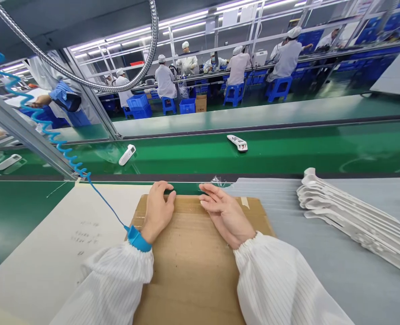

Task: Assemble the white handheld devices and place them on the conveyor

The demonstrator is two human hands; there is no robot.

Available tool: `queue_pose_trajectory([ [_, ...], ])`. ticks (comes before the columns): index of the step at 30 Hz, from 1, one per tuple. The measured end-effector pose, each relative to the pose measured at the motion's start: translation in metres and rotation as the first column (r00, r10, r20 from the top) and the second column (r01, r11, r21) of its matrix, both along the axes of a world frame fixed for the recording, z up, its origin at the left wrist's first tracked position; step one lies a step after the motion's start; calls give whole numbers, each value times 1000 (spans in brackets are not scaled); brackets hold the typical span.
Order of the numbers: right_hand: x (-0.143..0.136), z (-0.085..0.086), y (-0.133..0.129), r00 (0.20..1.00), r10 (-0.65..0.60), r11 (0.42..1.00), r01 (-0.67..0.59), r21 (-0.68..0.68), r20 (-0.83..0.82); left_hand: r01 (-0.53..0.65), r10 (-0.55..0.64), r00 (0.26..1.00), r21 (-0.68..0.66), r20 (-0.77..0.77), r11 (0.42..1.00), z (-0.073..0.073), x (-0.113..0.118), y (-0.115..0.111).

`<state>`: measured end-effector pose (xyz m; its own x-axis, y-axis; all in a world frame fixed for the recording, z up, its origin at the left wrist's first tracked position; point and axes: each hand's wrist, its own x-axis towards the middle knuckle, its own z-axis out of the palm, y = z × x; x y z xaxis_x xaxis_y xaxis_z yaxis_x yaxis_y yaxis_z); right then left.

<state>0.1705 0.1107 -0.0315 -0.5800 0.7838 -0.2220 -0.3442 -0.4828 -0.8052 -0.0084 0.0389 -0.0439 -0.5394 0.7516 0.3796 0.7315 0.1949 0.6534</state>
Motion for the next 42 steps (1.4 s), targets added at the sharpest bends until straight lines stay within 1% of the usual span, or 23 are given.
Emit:
queue_pose_trajectory([
  [6,-2,2,-2,999,-39,999,40,-20,13,14,-14,1000,7,-4,1000,-1,-1,0],
  [11,-1,2,-1,1000,-7,1000,7,8,10,20,-20,1000,12,-8,1000,-2,-1,-1],
  [17,-2,3,-2,1000,-12,1000,12,6,21,12,-11,1000,23,-7,1000,-2,0,-1],
  [22,-4,5,-2,1000,-17,1000,17,16,18,8,-8,1000,1,3,1000,0,0,-1],
  [29,-3,3,-2,1000,-13,1000,13,6,2,6,-6,1000,4,13,1000,0,0,-1],
  [36,-4,5,-3,999,-31,999,31,-26,28,10,-10,1000,5,27,1000,1,0,-1],
  [39,-5,4,-2,999,-29,1000,29,4,42,4,-4,999,16,39,1000,3,1,-2],
  [42,-5,3,-1,994,-51,999,50,17,101,3,-6,999,60,50,998,5,2,-2],
])
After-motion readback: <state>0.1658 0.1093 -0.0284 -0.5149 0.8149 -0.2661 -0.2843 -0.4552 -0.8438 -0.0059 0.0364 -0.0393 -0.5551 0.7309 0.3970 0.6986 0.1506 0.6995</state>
